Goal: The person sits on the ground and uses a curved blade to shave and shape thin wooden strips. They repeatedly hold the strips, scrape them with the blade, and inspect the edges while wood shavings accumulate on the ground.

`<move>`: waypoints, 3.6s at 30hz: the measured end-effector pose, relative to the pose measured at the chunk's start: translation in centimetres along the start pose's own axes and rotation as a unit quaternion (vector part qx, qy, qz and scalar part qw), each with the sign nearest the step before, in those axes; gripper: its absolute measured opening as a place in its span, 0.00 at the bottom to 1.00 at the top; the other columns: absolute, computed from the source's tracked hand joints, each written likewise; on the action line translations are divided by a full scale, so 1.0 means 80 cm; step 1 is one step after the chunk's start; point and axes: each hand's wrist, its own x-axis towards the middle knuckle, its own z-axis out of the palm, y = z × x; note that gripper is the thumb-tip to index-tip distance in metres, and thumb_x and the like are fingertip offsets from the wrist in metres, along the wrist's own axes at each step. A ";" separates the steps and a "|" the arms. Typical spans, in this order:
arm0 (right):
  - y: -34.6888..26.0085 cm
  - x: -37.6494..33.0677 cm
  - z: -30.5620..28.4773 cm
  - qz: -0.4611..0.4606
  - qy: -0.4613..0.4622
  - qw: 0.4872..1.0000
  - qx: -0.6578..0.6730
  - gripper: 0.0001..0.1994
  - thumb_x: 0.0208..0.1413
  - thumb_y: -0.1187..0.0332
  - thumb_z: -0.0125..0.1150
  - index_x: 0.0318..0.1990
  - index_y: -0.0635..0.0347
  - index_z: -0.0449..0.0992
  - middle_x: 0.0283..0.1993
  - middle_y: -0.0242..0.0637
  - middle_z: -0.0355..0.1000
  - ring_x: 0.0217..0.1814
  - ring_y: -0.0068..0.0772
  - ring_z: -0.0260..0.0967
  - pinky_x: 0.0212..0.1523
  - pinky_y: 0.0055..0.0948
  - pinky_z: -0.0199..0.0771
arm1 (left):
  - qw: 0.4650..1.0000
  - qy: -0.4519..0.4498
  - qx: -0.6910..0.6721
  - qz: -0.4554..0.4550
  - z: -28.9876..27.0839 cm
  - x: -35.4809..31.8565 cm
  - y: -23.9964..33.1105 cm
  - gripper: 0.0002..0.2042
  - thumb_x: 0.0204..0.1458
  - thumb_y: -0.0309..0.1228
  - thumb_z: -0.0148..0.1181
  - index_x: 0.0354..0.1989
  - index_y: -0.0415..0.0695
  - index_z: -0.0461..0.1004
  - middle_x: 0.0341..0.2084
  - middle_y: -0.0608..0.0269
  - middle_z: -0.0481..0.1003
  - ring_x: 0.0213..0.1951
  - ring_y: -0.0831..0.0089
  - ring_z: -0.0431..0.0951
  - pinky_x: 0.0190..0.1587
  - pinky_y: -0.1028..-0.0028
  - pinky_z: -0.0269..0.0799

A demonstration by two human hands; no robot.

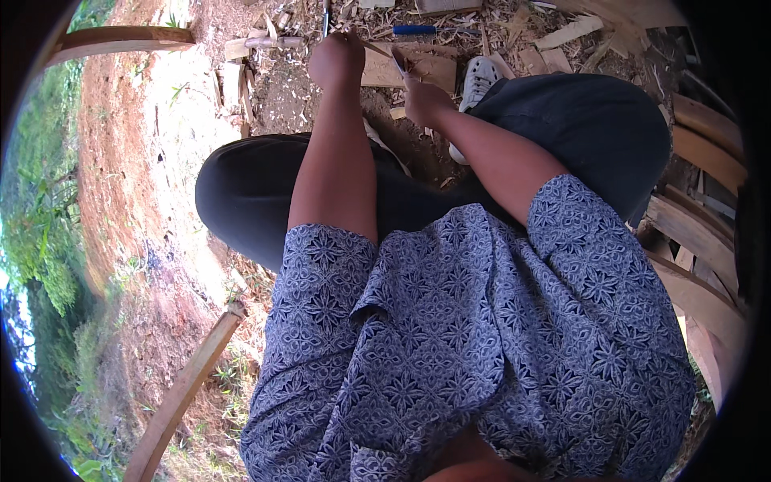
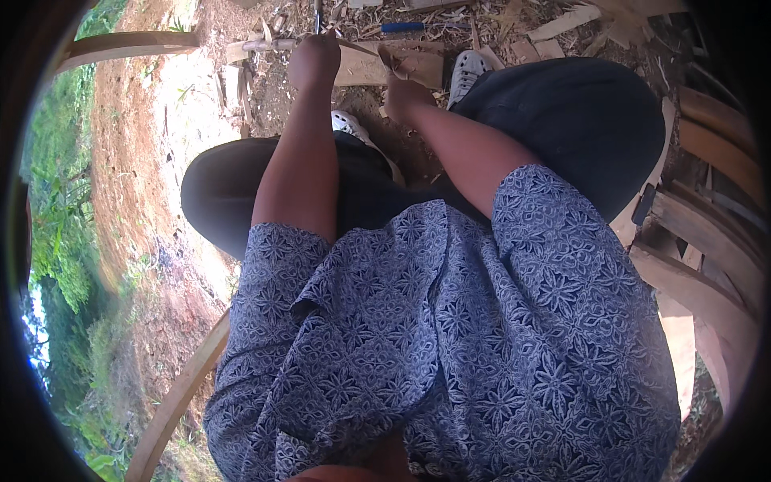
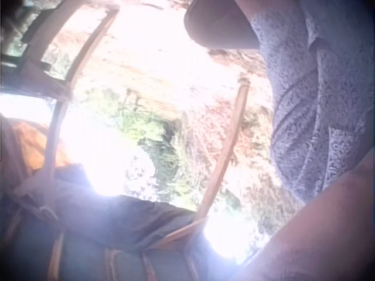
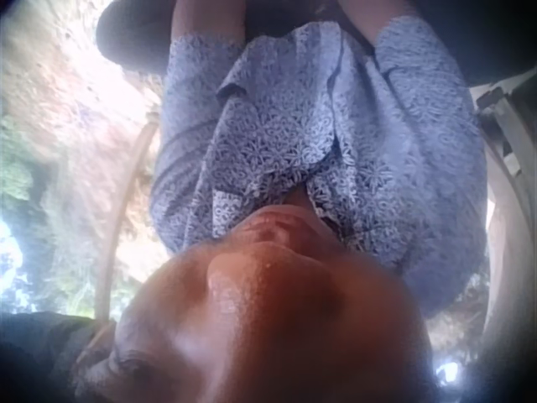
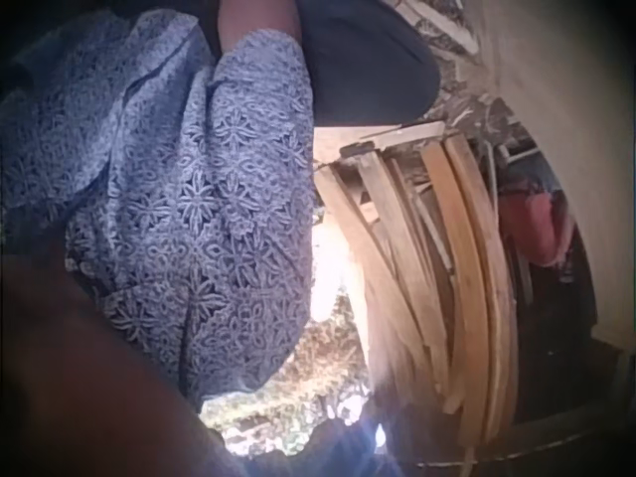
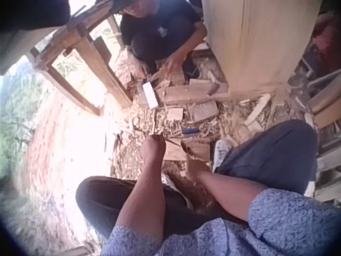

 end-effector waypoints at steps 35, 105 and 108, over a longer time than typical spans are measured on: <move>0.016 0.012 0.017 -0.101 0.095 0.990 0.039 0.28 0.63 0.64 0.48 0.70 0.62 0.57 0.43 0.62 0.76 0.46 0.63 0.75 0.50 0.54 0.73 | 0.999 0.013 0.005 -0.028 0.009 0.004 -0.003 0.25 0.59 0.52 0.49 0.41 0.43 0.83 0.39 0.44 0.81 0.45 0.46 0.82 0.48 0.53 0.77; -0.009 0.002 -0.002 -0.133 0.156 0.977 0.054 0.28 0.64 0.63 0.48 0.72 0.55 0.57 0.43 0.61 0.76 0.45 0.63 0.75 0.48 0.53 0.73 | 0.998 0.014 -0.033 -0.057 -0.002 -0.006 -0.009 0.24 0.61 0.50 0.48 0.37 0.42 0.83 0.36 0.41 0.81 0.44 0.44 0.81 0.49 0.51 0.76; -0.009 0.002 -0.006 -0.088 0.125 0.987 0.047 0.29 0.64 0.62 0.48 0.72 0.54 0.56 0.45 0.61 0.76 0.48 0.61 0.75 0.51 0.52 0.73 | 0.997 0.011 -0.020 -0.068 0.001 0.002 -0.015 0.24 0.60 0.50 0.49 0.37 0.42 0.83 0.36 0.41 0.81 0.43 0.44 0.81 0.48 0.51 0.76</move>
